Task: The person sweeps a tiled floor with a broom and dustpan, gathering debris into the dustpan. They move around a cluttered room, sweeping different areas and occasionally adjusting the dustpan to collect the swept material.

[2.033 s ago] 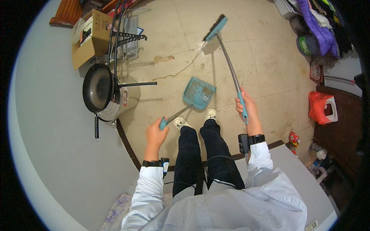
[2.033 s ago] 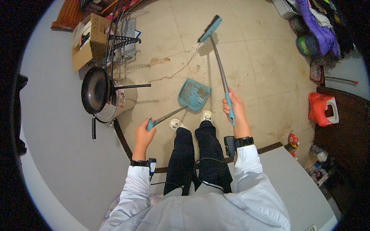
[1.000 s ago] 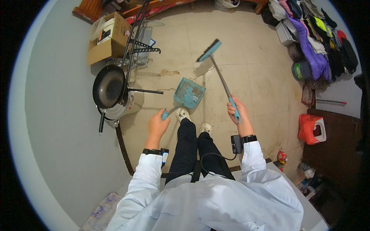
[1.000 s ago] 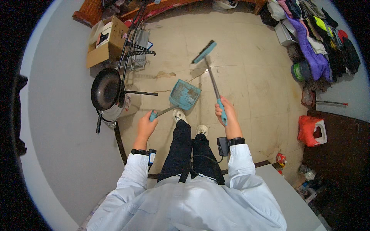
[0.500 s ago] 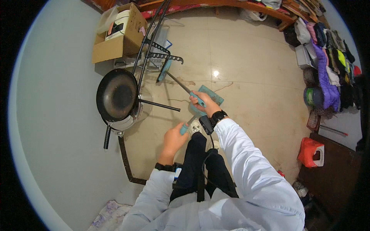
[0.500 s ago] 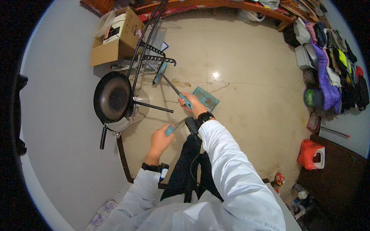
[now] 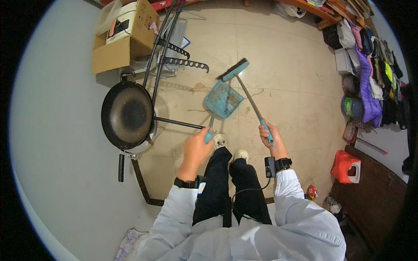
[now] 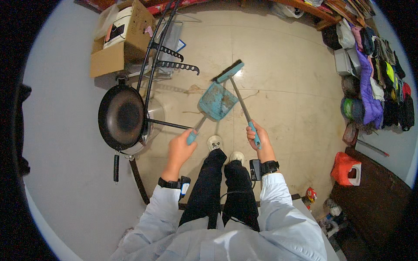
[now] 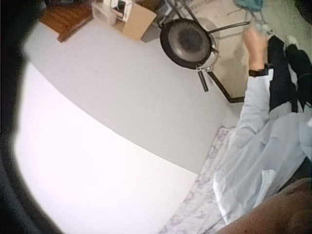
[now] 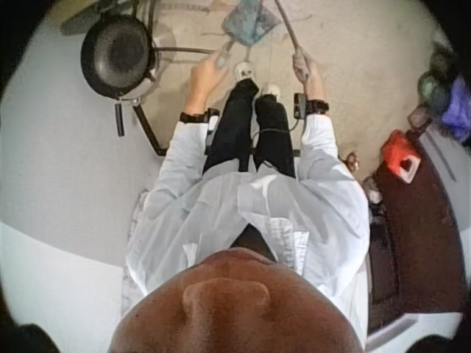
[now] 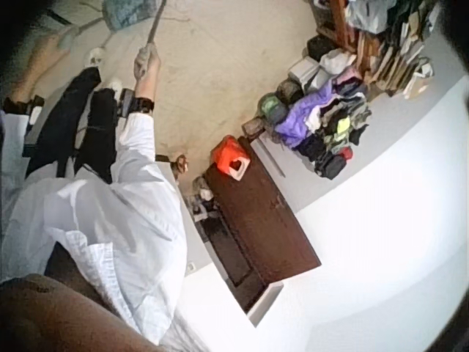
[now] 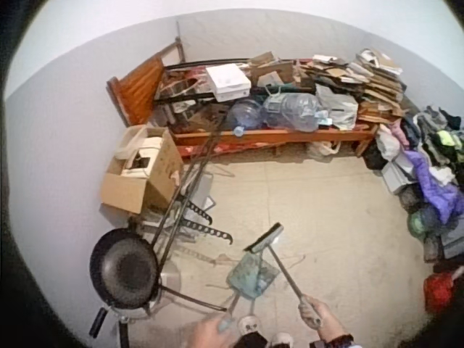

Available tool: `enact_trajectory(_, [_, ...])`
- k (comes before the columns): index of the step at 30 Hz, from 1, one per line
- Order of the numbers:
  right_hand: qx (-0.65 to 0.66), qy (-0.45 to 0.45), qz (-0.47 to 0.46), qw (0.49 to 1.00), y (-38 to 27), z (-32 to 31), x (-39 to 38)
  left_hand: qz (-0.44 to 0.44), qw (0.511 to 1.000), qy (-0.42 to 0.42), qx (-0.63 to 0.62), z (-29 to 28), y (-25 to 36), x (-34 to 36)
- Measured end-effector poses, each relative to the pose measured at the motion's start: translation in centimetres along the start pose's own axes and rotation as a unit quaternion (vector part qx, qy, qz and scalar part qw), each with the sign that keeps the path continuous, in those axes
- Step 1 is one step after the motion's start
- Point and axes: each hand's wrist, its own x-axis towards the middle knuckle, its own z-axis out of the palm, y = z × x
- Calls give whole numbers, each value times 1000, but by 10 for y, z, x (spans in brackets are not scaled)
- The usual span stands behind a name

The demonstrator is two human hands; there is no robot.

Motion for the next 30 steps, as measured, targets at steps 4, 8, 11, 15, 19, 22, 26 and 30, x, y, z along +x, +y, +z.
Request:
enact_trajectory(4, [20,-36,14,999,-11,13,9,23,999,-8,46,-7,10,23])
enact_trajectory(8, [-20,-95,61,993,-36,62,61,10,999,-9,46,-13,21,40])
enact_trajectory(11, [-139,-137,69,978,-58,107,111,29,999,-7,35,-16,26,50])
enact_trajectory(15, [-188,-84,90,974,-97,152,169,-13,996,-22,83,-18,35,63])
enact_trajectory(19, [-240,-116,95,959,-115,169,212,-53,996,-18,68,-18,55,85])
enact_trajectory(22, [-172,-107,50,978,-125,173,237,-80,995,-19,57,-19,71,102])
enact_trajectory(26, [-132,-83,-27,987,-155,176,256,-92,994,-6,62,-22,83,119])
enact_trajectory(30, [-119,-81,-41,989,-196,168,250,-121,990,-24,60,-22,89,127])
